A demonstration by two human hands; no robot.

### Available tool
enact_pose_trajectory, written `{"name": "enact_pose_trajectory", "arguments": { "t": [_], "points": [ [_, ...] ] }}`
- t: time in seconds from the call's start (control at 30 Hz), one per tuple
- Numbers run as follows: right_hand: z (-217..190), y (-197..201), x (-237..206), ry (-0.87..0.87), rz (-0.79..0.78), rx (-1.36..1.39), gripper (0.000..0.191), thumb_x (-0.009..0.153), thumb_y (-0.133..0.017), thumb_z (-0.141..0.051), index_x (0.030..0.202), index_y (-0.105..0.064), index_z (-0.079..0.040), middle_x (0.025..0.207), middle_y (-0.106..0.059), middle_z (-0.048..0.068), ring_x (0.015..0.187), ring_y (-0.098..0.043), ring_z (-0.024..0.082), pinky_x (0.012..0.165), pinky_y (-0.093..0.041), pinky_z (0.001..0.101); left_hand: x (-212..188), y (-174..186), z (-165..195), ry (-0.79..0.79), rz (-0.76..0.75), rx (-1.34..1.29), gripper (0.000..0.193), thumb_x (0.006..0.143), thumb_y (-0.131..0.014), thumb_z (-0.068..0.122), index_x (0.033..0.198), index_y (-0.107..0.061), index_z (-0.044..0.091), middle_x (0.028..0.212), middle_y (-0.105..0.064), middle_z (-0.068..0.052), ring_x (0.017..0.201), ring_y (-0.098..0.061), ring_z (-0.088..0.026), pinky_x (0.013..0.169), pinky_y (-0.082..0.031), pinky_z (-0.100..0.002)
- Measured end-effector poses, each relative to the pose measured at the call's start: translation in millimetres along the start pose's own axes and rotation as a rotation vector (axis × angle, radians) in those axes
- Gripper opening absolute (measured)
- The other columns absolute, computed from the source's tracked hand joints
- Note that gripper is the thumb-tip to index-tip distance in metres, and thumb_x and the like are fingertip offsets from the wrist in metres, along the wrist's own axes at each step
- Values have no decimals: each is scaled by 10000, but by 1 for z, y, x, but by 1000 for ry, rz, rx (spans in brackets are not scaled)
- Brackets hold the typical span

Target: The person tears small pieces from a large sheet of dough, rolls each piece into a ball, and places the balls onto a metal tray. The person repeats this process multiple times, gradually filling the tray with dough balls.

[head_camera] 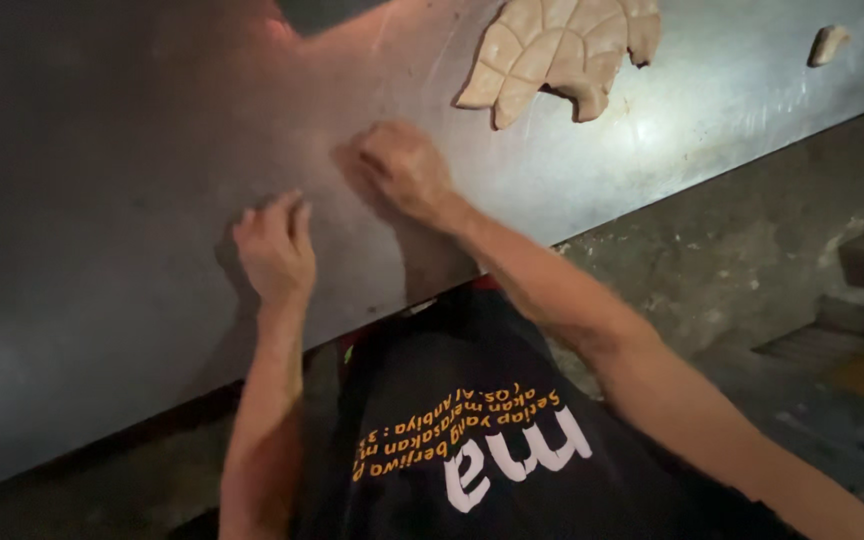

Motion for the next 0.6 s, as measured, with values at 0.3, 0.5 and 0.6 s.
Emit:
{"name": "enact_pose_trajectory", "arguments": {
  "t": [0.3,0.5,0.6],
  "points": [
    [22,80,-105,135,-271,110,186,904,-752,-111,1071,-686,-66,1092,-633,101,1043,-577,349,946,-491,439,-101,47,40,-22,-134,314,153,1033,-690,-23,1185,-688,-6,1210,-667,-159,1142,-631,-331,985,-497,-469],
    [68,127,-75,-64,-306,287,368,838,-771,-107,1195,-685,-75,1183,-641,149,1160,-597,364,979,-505,422,-31,15,107,560,14,-8,344,953,-740,49,1278,-641,1,1345,-558,-181,896,-651,-241,766,-556,-369],
    [79,143,-45,13,-312,323,448,866,-756,-77,1304,-657,-76,1267,-610,188,1155,-614,369,942,-530,412,42,-37,176,477,42,-105,435,912,-781,34,1318,-624,18,1386,-544,-163,955,-685,-205,795,-590,-304]
  ]
}}
Point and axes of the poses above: each hand's wrist, its own x-axis towards the middle knuckle, its own y-axis out of the back of the hand, z = x × y, the point moved 5 cm from there along x, towards the middle knuckle
